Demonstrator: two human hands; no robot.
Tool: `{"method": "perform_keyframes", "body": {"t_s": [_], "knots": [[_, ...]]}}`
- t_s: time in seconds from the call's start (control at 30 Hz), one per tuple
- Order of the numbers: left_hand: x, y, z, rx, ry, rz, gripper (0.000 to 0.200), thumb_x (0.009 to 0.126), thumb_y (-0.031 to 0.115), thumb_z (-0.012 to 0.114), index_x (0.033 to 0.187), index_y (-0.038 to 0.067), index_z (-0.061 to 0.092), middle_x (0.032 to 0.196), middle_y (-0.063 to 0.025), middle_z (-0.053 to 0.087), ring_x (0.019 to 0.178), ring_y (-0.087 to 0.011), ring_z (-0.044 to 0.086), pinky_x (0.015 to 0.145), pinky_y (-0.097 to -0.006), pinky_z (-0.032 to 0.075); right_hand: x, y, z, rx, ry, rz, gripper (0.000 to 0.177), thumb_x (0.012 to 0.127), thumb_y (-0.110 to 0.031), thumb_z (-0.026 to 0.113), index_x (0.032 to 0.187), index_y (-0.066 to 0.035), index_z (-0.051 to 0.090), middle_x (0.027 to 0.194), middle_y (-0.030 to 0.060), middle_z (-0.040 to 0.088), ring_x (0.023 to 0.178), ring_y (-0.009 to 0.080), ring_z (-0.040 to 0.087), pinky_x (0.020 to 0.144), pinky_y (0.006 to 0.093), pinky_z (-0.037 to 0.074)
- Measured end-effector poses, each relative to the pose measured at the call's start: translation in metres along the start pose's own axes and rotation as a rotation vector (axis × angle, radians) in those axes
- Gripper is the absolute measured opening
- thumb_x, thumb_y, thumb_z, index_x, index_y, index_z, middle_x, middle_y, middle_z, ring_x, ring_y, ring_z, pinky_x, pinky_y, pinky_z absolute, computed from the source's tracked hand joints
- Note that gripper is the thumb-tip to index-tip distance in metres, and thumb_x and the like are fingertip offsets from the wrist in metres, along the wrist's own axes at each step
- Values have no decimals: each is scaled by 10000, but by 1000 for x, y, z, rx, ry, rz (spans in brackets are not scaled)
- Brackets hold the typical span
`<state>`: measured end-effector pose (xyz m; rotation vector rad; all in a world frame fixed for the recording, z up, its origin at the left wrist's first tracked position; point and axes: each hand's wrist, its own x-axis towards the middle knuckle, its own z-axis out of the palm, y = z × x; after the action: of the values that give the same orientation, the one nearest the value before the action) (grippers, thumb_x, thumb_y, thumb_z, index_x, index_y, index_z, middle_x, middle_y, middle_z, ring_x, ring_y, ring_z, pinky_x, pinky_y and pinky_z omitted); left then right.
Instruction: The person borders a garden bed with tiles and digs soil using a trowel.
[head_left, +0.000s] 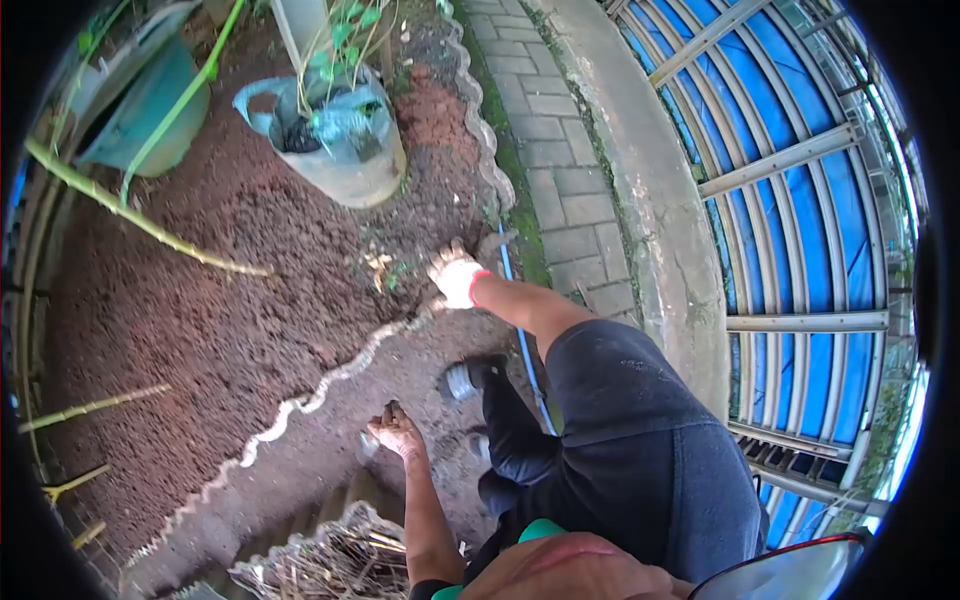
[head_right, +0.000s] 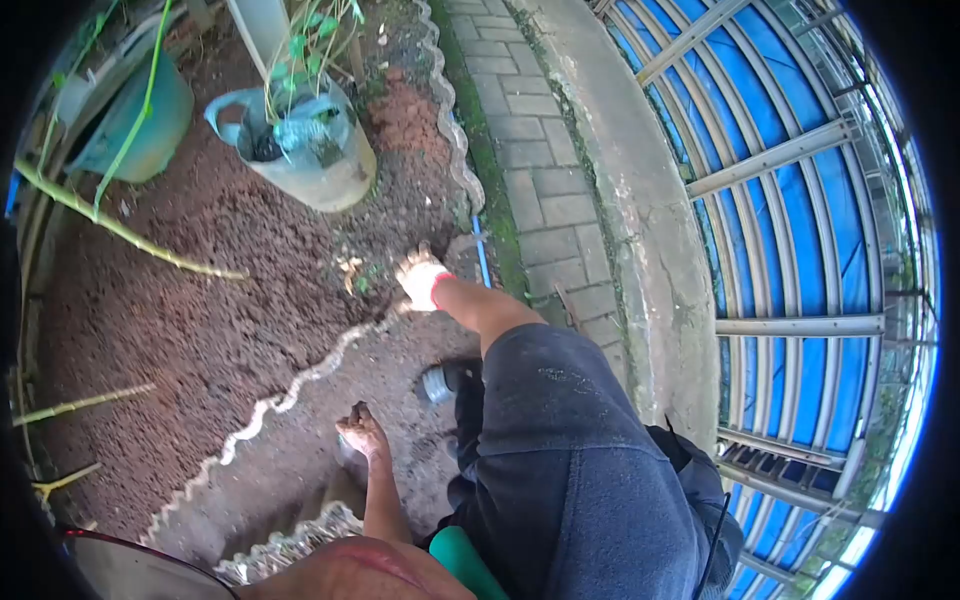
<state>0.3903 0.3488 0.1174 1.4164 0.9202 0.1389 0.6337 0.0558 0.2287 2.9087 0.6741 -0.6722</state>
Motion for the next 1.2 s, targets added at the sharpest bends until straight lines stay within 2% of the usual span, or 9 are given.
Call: {"method": "perform_keyframes", "body": {"t_s": [0.1,0.17,0.4,0.53,0.63,0.73,0.8,0.97,1.2], "knots": [[-38,-43,-42,627,-20,-187,432,859,284,728,1230,82,637,1139,-159,657,804,-207,606,677,-338,494,4,2,-8,417,-254,204,896,813,-714,574,1371,-17,509,1406,263,506,1320,380,486,1107,487,364],[-26,-39,-39,61,152,-799,273,889,274,625,1109,116,652,955,-72,647,815,-237,638,762,-426,525,2,2,8,307,-70,160,890,818,-731,545,1352,-19,533,1358,237,556,1280,395,519,1088,499,373],[87,67,57,-783,304,-589,646,1002,548,333,1515,156,310,1549,-111,296,1421,-414,262,1073,-698,351,19,5,16,254,-61,122,780,849,-750,494,1095,-43,713,1117,199,702,1063,359,671,921,466,529],[165,56,92,-885,63,-522,536,969,470,445,1347,118,587,1367,-74,604,1237,-291,567,1038,-438,460,27,7,30,175,-37,116,849,859,-768,478,1282,-46,619,1301,199,618,1223,355,578,1045,445,450],[182,46,104,-424,80,-568,484,972,440,462,1305,123,615,1316,-90,620,1212,-292,586,1006,-433,478,28,6,19,183,-77,101,806,869,-746,482,1259,-56,628,1249,203,633,1202,361,586,1022,457,463],[190,54,111,1509,-552,-499,434,976,410,480,1262,128,643,1266,-107,636,1186,-292,606,973,-428,496,29,7,27,194,2,89,799,848,-739,525,1223,-43,642,1209,205,645,1143,374,610,1013,456,467],[186,53,108,1959,-796,-453,402,978,391,491,1234,131,662,1232,-118,647,1169,-292,618,952,-425,507,32,9,26,349,45,82,703,860,-667,587,1174,-43,670,1168,207,661,1121,375,617,987,444,486],[174,29,87,2072,-830,-739,363,979,364,515,1203,136,686,1210,-121,654,1152,-278,632,921,-407,523,64,19,59,435,617,108,358,868,-356,686,1108,-92,706,1058,204,704,1044,378,661,913,451,539],[158,114,116,1800,-561,-719,316,923,291,629,1203,181,727,1261,-17,684,1135,-233,651,827,-408,549,147,-13,20,212,395,-155,395,860,-363,592,1160,-130,700,1305,128,636,1182,304,613,1080,472,398]]}}
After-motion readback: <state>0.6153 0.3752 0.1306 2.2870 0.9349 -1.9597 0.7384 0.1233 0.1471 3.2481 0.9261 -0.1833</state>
